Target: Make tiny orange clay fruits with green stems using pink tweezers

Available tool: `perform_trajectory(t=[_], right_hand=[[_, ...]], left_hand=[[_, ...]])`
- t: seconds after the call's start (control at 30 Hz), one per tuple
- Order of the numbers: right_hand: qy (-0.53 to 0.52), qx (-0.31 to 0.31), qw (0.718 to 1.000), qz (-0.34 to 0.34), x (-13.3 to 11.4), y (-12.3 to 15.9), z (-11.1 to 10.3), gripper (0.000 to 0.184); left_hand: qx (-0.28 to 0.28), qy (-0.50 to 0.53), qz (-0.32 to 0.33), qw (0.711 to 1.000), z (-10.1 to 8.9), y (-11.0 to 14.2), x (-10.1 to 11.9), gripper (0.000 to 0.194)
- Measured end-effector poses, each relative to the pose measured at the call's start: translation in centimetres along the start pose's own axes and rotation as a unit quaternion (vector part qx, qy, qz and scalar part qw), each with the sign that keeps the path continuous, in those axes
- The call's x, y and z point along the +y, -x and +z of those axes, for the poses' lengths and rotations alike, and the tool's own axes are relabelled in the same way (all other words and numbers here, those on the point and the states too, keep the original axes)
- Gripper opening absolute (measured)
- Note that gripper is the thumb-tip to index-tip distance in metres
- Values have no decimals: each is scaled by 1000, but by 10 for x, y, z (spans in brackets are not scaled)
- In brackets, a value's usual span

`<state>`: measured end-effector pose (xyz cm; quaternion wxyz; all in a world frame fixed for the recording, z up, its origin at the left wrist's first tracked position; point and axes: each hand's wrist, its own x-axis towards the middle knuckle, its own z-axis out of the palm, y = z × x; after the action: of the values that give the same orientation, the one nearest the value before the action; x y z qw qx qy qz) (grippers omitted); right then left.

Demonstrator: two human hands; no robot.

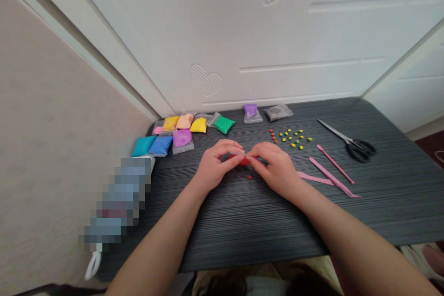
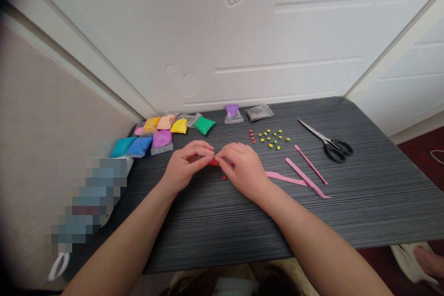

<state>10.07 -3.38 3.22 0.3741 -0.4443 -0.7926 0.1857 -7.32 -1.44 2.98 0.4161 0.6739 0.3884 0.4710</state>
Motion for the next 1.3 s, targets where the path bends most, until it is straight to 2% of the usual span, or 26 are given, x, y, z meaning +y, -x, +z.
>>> perform_trajectory(t=[0.3, 0.53, 0.7, 0.9, 1.13, 1.3], right_hand=[[-82, -9, 996, 41, -1, -4, -3, 12], [-55, 3, 997, 59, -3, -2, -4, 13], [-57, 22, 995, 79, -4, -1, -6, 12], [-67, 21, 996, 60, -7, -2, -8, 9], [-72, 31, 995, 68, -8, -2, -6, 8], [-94, 27, 994, 54, -9, -2, -6, 7]], left_hand=[[30, 23, -8, 999, -3, -1, 0, 6], [14, 18, -7, 1000, -2, 0, -1, 6], [37, 59, -19, 997, -3, 0, -2, 4], [49, 98, -36, 993, -1, 1, -3, 5], [65, 110, -43, 991, -3, 1, -10, 4], [28, 99, -13, 995, -5, 1, -11, 5]])
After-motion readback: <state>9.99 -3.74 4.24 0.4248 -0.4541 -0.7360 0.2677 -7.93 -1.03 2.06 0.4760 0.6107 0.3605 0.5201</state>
